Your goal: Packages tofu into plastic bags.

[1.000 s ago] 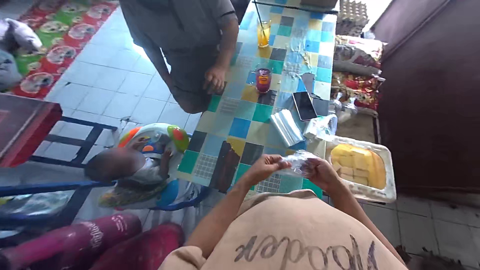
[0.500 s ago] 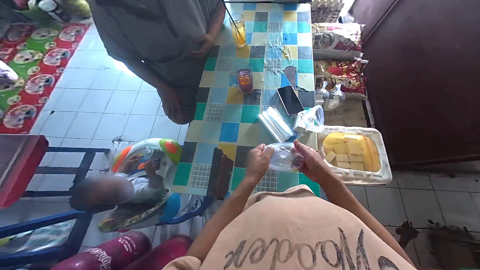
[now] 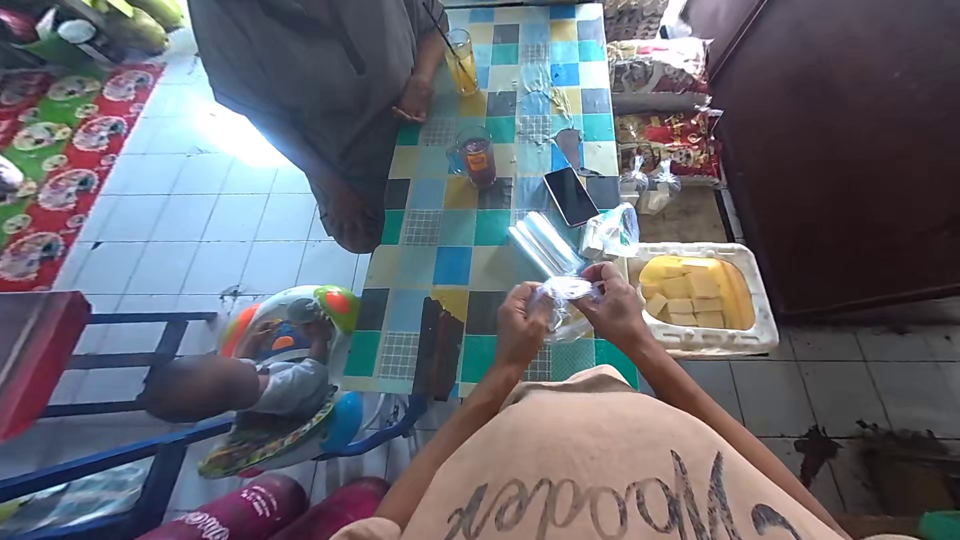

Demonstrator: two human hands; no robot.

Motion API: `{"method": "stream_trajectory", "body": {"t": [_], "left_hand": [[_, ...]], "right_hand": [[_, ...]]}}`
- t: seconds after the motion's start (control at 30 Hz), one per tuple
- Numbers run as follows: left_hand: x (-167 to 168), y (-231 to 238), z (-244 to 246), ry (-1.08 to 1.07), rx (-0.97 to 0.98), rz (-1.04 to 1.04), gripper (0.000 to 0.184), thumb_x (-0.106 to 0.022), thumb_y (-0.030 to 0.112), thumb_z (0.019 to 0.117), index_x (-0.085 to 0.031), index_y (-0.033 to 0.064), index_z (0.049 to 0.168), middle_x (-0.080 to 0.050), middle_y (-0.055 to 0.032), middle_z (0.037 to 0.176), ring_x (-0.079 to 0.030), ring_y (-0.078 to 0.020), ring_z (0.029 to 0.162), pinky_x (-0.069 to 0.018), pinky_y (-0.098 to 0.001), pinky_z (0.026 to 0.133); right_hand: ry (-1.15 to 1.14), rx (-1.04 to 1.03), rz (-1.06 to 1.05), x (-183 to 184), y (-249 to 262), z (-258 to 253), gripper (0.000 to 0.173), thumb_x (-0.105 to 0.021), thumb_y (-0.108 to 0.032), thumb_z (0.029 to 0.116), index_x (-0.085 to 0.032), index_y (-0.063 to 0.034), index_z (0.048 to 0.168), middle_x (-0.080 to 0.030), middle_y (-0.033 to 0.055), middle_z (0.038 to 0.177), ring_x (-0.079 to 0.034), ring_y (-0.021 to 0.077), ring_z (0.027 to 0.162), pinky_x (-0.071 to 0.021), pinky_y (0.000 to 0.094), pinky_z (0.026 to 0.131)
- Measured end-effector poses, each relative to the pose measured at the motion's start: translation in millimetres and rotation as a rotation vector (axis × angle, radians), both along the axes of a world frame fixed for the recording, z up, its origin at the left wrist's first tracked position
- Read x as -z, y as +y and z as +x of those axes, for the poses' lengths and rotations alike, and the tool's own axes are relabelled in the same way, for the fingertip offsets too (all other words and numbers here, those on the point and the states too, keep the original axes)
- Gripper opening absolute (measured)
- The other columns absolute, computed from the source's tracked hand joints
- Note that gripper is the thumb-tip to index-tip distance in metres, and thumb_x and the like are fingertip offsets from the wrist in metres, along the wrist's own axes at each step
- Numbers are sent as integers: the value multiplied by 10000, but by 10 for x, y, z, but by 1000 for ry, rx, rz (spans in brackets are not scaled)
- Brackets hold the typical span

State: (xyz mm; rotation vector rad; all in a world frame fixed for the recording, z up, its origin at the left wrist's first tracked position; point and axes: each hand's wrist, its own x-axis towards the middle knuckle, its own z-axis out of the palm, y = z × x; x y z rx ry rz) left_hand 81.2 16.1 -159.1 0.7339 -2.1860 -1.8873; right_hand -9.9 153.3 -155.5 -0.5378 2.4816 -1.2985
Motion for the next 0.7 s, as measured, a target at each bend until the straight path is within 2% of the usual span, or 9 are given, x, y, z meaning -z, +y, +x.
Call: {"method": "stream_trajectory", "body": {"t": [0.07, 0.17, 0.27, 0.4, 0.47, 0.53, 0.6, 0.63, 0.7], "left_hand": [[26, -35, -31, 36, -126, 82, 215, -534, 15, 1015, -645, -6, 1198, -669, -88, 1009, -641, -109, 764, -562, -293, 712], [-30, -96, -72, -36, -192, 441, 258, -478, -63, 1024, -591, 2, 1246, -670, -51, 991, -652, -88, 790, -568, -261, 747], [100, -290, 19, -199, 152, 728, 256, -431, -36, 1048, -472, 29, 1292, -661, -18, 907, -667, -71, 760, -579, -231, 746], [211, -461, 79, -254, 535, 779, 326, -297, -53, 988, -593, 75, 1034, -718, 24, 897, -698, -72, 815, -589, -257, 802], [181, -408, 61, -216, 382, 771, 314, -328, -87, 987, -582, 93, 953, -694, 33, 824, -676, -62, 760, -577, -245, 765], [204, -351, 34, -85, 143, 889, 310, -325, -105, 975, -575, 77, 994, -688, 6, 800, -681, -82, 726, -588, -251, 736], [175, -301, 11, -16, 31, 995, 304, -281, 27, 998, -570, 111, 955, -675, 8, 742, -679, -93, 681, -587, -268, 695], [163, -302, 5, -19, 37, 1027, 287, -305, 113, 933, -592, 116, 946, -675, 1, 718, -676, -100, 658, -585, -279, 673], [158, -344, 36, -63, 176, 963, 333, -354, 181, 965, -536, 111, 1235, -682, -20, 805, -690, -114, 724, -597, -289, 738]], "right_hand": [[-85, -35, 55, 22, 38, -34, 331, -752, -4, 900, -609, 98, 1180, -655, 257, 1076, -661, 349, 915, -551, 511, 828], [-648, 79, -214, 2, 65, -97, 190, -531, 16, 1040, -563, 36, 1225, -675, 108, 982, -680, 145, 819, -590, 313, 775], [-1153, 266, -591, -35, 106, -92, 190, -360, -81, 1099, -539, -49, 1154, -684, 70, 831, -703, 156, 713, -615, 311, 709], [-1319, 357, -521, 40, 76, 31, 315, -302, -190, 1065, -534, -94, 874, -614, 39, 658, -636, 139, 573, -575, 304, 574], [-1346, 207, -478, 135, 128, 52, 366, -290, -175, 1047, -502, -149, 749, -544, -25, 565, -547, 66, 484, -508, 227, 501], [-1370, 61, -515, 223, 175, 34, 431, -260, -178, 1029, -479, -190, 658, -480, -69, 497, -465, 19, 424, -430, 174, 455], [-1330, 143, -611, 252, 170, 8, 420, -282, -201, 1045, -511, -176, 693, -529, -56, 531, -517, 33, 457, -482, 191, 493], [-1280, 199, -671, 252, 173, -16, 372, -310, -216, 1053, -549, -151, 776, -587, -27, 608, -580, 63, 529, -537, 228, 556], [-1161, 183, -759, 240, 214, -75, 299, -332, -216, 1066, -599, -102, 998, -686, 26, 794, -682, 116, 707, -598, 293, 702]]}}
